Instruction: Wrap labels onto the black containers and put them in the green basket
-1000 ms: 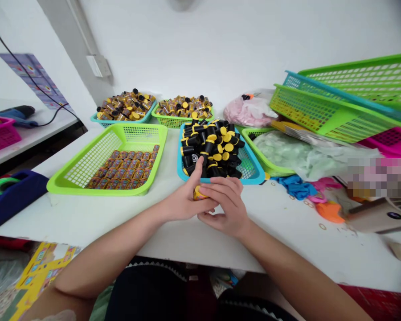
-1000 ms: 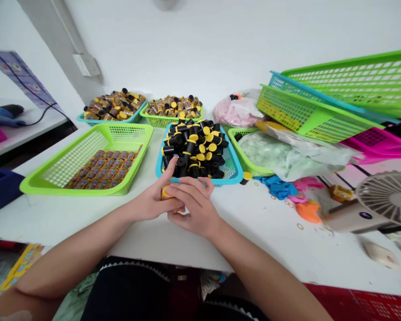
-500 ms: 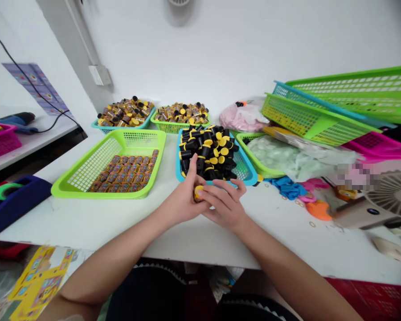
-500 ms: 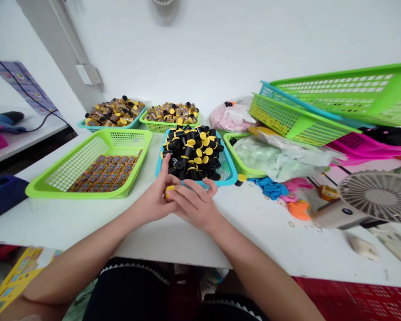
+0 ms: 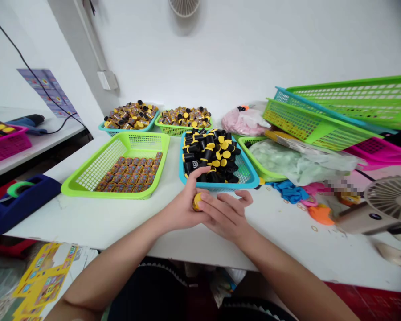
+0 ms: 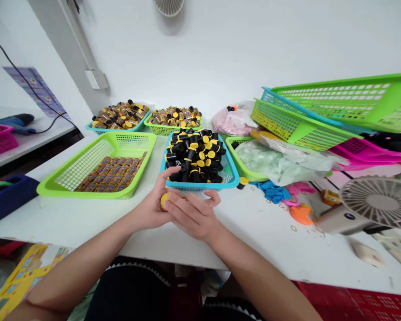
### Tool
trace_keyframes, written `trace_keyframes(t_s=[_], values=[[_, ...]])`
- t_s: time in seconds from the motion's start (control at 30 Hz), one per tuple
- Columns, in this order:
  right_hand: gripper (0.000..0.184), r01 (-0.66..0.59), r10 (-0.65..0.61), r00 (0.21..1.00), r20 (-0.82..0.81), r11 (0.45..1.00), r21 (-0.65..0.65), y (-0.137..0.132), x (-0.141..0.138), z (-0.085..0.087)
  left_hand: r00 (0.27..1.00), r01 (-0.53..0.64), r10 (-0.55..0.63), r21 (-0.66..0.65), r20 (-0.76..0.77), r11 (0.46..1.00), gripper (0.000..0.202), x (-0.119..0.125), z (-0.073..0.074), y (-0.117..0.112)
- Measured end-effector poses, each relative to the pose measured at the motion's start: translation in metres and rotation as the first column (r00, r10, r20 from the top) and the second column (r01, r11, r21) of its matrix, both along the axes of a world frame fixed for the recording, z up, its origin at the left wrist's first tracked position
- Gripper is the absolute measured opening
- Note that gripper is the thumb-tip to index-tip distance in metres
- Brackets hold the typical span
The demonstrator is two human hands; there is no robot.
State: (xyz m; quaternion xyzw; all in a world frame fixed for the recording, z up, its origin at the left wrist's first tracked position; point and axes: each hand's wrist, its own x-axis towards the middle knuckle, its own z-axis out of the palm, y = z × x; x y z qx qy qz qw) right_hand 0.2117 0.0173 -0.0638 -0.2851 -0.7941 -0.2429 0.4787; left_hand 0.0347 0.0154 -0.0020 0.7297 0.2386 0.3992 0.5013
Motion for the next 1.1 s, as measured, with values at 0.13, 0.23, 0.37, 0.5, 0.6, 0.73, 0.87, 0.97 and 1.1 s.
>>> trace_keyframes(t_s=[0.13, 0.23, 0.37, 0.5, 0.6, 0.73, 0.87, 0.97, 1.1], values=[[0.054, -0.145, 0.138, 0.989, -0.05, 0.971, -0.188, 0.005, 0.001, -0.003, 0.991, -0.091, 0.1, 0.104, -0.088, 0.99, 0.083, -0.003, 0.002, -0.001], [0.061, -0.195, 0.187, 0.98, -0.07, 0.972, -0.13, 0.006, -0.001, 0.003, 0.955, -0.225, 0.26, 0.227, -0.139, 0.948, 0.068, -0.011, 0.004, -0.008], [0.062, -0.364, 0.366, 0.931, -0.002, 0.925, -0.106, 0.0, -0.005, 0.019, 0.93, -0.286, 0.318, 0.182, -0.183, 0.941, 0.048, -0.023, -0.003, -0.021], [0.062, -0.428, 0.432, 0.902, 0.008, 0.895, -0.124, -0.004, -0.01, 0.026, 0.95, -0.302, 0.302, 0.012, -0.082, 0.953, 0.057, -0.029, -0.014, -0.028], [0.062, -0.405, 0.413, 0.91, 0.03, 0.903, -0.141, -0.003, -0.017, 0.025, 0.939, -0.341, 0.34, -0.006, -0.053, 0.94, 0.055, -0.029, -0.016, -0.028], [0.067, -0.407, 0.417, 0.906, 0.072, 0.905, -0.125, 0.005, -0.026, 0.031, 0.916, -0.389, 0.392, 0.054, -0.08, 0.92, 0.048, -0.033, -0.006, -0.026], [0.062, -0.317, 0.33, 0.944, -0.021, 0.885, -0.342, 0.03, -0.016, 0.05, 0.835, -0.435, 0.489, 0.24, -0.252, 0.868, 0.04, -0.064, 0.027, -0.006], [0.032, 0.078, -0.123, 0.992, -0.011, 0.694, -0.715, 0.062, 0.001, 0.059, 0.67, -0.467, 0.586, 0.355, -0.456, 0.81, 0.036, -0.103, 0.055, 0.037], [0.019, 0.194, -0.186, 0.975, 0.125, 0.42, -0.887, 0.09, 0.013, 0.056, 0.413, -0.536, 0.595, 0.344, -0.69, 0.771, 0.04, -0.139, 0.062, 0.119]])
